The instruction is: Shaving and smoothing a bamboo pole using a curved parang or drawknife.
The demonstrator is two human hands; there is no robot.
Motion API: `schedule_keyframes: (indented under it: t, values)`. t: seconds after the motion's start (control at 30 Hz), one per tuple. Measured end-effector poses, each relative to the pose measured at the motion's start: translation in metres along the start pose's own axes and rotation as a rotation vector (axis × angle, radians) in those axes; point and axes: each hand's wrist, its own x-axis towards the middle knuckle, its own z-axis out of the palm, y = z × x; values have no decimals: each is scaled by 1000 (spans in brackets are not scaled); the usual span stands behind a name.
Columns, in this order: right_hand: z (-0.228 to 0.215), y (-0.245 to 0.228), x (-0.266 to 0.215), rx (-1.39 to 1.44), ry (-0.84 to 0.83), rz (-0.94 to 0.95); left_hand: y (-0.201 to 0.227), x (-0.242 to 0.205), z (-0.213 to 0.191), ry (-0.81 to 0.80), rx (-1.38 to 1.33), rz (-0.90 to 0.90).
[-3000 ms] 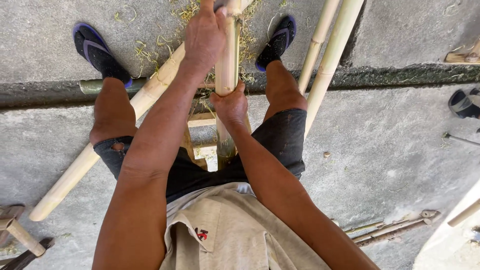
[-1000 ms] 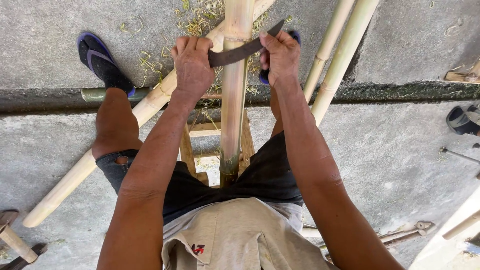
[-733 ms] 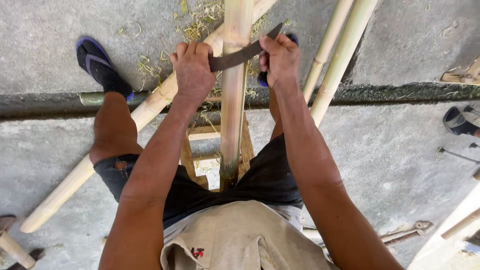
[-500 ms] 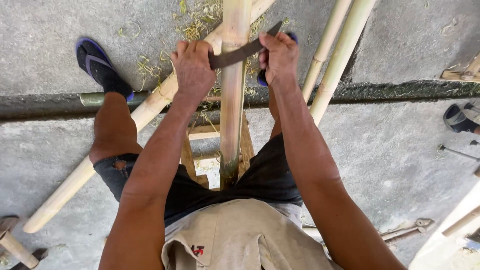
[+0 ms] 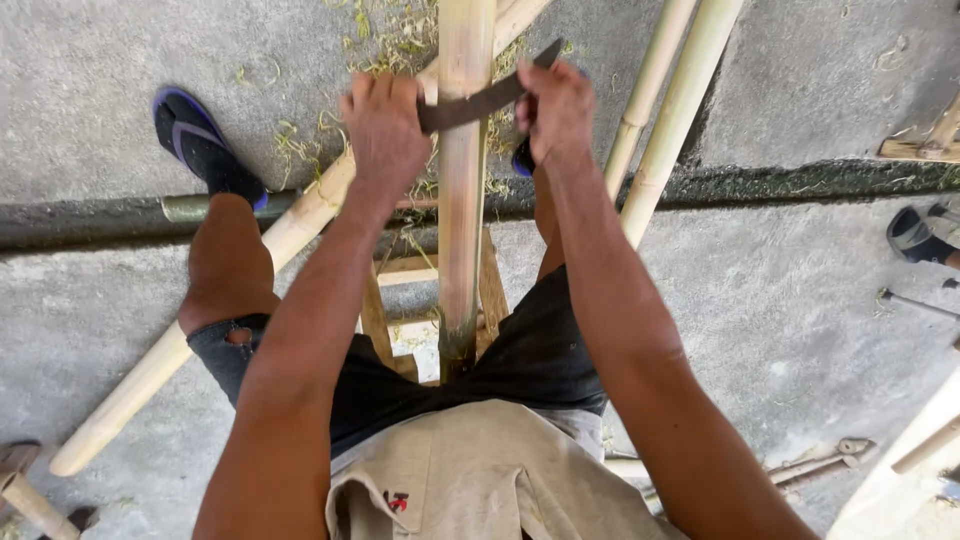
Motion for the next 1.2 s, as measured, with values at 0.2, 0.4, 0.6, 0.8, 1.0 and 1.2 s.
schedule_keyframes:
  t: [0.2,0.4,0.6,0.8,1.0,1.2]
  values:
    - [13,-21,5,-208,-61,-112,-9,6,6,-99,-75,-91]
    - [7,0,-25,-217,-33,-100,8,-20,-13,-163,-106,-158]
    - [7,9,-20,-178,-58,-192,-3,-18,3,-15,-175,-97]
    - [8,6,-19,-290,-3,-248,-6,-11,2,-33,-189,-56]
    - [16,6,-26,-350,-33,-335,-21,-15,20,14,-263,-28]
    - [20,15,-32,-460,-35,-419,-25,-24,22,-75,-321,-99]
